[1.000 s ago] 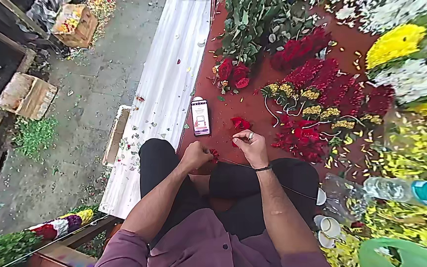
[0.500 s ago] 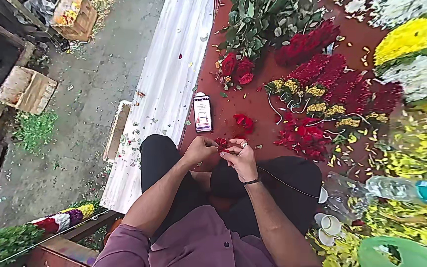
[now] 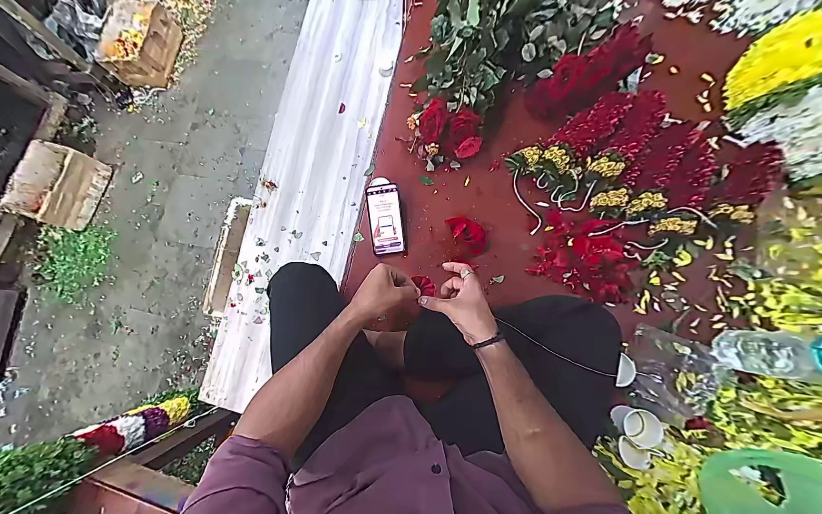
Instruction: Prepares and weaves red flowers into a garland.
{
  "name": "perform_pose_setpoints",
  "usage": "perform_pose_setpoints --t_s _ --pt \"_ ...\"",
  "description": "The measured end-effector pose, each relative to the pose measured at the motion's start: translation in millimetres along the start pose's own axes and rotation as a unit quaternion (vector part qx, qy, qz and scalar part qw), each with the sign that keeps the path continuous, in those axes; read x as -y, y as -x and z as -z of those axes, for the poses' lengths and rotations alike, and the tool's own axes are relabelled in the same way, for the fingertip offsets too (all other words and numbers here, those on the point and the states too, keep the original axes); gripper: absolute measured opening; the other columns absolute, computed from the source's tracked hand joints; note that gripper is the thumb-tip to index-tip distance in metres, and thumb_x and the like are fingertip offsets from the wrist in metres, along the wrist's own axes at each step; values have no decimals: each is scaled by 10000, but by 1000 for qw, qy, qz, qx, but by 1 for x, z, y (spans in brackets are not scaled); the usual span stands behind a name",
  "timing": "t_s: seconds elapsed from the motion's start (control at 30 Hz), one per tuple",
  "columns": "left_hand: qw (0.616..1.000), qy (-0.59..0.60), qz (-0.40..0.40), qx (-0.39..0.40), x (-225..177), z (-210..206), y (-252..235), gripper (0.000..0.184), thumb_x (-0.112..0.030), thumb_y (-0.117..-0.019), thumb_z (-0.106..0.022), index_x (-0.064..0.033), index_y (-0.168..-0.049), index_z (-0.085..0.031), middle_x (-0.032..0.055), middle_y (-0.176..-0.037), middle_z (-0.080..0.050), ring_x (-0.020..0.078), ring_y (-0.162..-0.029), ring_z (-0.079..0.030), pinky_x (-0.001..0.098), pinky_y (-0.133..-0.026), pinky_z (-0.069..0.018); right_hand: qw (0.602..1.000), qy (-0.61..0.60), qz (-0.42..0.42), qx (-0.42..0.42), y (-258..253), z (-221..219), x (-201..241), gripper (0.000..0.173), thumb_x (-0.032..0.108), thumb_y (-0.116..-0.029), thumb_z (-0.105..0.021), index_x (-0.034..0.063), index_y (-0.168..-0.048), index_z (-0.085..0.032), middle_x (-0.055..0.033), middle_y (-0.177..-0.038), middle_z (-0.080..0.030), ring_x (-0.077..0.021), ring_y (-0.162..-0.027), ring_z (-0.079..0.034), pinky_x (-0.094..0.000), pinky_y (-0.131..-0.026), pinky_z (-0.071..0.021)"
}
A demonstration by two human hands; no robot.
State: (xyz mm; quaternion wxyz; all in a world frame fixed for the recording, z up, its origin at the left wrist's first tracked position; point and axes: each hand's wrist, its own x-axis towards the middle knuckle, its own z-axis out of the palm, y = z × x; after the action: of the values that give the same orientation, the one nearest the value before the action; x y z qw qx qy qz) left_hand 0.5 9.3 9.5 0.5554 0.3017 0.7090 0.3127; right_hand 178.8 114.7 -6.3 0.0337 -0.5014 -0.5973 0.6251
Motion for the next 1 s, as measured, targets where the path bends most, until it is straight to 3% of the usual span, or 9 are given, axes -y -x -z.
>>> perform_pose_setpoints --t_s 0.07,0.2,0.3,0.4,0.6,0.7,0.8,0.9,1.0 --pt "1000 -2 9 -17 2 1 -1 195 -200 -938 -724 -60 -803 -731 33 -662 -640 123 -581 -567 360 -574 -483 999 31 24 3 -2 10 2 1057 163 -592 -972 135 -1503 -437 -86 -1008 -636 -225 -875 -610 -428 -751 -555" --pt "999 3 27 -41 6 4 0 226 -218 -941 -722 -60 -780 -713 41 -646 -619 136 -558 -539 354 -548 -451 987 102 95 86 -9 22 -6 1159 301 -639 -929 227 -1614 -308 -71 -1508 -512 -261 -1342 -519 -527 -1073 -475" --pt "998 6 38 -52 4 5 0 222 -227 -928 -727 -66 -777 -708 37 -652 -621 138 -566 -543 360 -555 -457 986 60 82 136 -13 19 -12 758 244 -782 -865 98 -1456 -550 -85 -1208 -708 -190 -995 -708 -406 -878 -605" --pt "996 12 50 -70 7 8 3 231 -232 -920 -726 -71 -756 -698 32 -636 -611 140 -563 -539 373 -558 -453 990 65 106 71 -15 26 -6 136 164 -887 -794 58 -971 -777 -48 -863 -746 -132 -756 -689 -359 -734 -591" --pt "989 -54 94 -100 8 3 0 265 -300 -911 -726 -83 -763 -691 57 -683 -649 210 -634 -611 473 -620 -504 969 48 169 173 1 27 6 111 198 -903 -743 92 -899 -777 17 -840 -735 -58 -767 -676 -282 -741 -582" --pt "978 -185 47 87 -9 6 13 234 -289 -914 -697 -65 -890 -759 105 -812 -722 276 -794 -702 584 -764 -567 962 15 204 180 -1 23 6 89 161 -900 -751 79 -900 -785 -3 -871 -744 -75 -796 -687 -286 -763 -594" --pt "960 10 -130 246 -16 8 23 134 -180 -929 -705 -56 -892 -739 -37 -744 -666 31 -667 -590 264 -643 -515 961 21 177 214 -11 30 1 75 134 -895 -760 68 -916 -787 -1 -879 -749 -59 -822 -691 -287 -798 -588" --pt "971 216 -97 24 -13 5 17 109 -116 -948 -688 -23 -912 -731 31 -811 -687 91 -719 -603 291 -682 -523 965 -29 142 218 -4 22 4 100 101 -888 -773 44 -968 -755 -5 -906 -759 -63 -873 -711 -288 -854 -604" --pt "989 74 11 -127 4 3 -3 183 -218 -957 -717 -39 -934 -741 70 -793 -706 174 -704 -652 404 -675 -553 957 -3 185 223 -2 11 10 94 127 -908 -747 57 -938 -801 0 -910 -773 -38 -877 -709 -254 -860 -585"
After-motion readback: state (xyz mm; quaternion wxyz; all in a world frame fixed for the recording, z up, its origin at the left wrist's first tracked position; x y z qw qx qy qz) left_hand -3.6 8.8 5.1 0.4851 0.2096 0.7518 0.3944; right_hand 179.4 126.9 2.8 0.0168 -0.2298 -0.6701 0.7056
